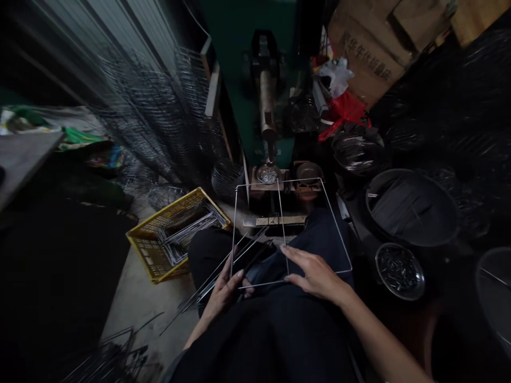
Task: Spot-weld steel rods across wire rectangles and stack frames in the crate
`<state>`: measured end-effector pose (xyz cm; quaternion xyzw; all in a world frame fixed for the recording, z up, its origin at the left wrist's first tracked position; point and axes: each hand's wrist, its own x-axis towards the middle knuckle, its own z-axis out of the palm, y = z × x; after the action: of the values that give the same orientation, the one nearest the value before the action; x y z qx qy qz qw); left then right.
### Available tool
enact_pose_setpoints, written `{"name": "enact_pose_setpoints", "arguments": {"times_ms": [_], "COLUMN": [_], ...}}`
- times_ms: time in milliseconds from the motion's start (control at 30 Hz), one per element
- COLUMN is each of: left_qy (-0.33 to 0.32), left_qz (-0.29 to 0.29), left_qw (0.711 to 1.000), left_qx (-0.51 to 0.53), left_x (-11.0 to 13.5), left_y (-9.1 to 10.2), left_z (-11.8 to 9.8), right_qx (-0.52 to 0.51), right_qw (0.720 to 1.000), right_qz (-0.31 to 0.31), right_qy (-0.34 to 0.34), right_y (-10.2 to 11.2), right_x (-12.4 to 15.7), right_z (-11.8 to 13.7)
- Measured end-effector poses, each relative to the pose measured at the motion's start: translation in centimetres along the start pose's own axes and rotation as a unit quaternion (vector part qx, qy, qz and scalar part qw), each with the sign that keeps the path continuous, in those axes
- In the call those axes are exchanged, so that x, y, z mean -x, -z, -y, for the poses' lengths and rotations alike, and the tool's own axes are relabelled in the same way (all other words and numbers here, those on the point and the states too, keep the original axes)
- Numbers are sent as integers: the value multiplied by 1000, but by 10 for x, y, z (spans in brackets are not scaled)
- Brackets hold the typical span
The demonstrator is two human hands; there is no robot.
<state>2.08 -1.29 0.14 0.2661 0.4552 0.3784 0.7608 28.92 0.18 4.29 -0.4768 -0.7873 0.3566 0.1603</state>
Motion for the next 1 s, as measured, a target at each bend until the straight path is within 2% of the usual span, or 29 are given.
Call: {"name": "enact_pose_setpoints", "arguments": {"times_ms": [133, 467, 1000], "left_qy": [-38, -71, -94], "left_qz": [-4, -16, -32], "left_qw": [999, 997, 995], "left_qx": [4, 5, 6], "left_x": [2, 6, -2], "left_y": [-2, -5, -15], "left_z": [-8, -12, -21], "right_qx": [-11, 6, 15], "right_qw": [1000, 1000, 1000], "right_qz": [5, 7, -2], "right_qy": [3, 12, 22], "right_y": [8, 11, 21], "right_x": [5, -1, -10], "right_z": [-2, 3, -4]}}
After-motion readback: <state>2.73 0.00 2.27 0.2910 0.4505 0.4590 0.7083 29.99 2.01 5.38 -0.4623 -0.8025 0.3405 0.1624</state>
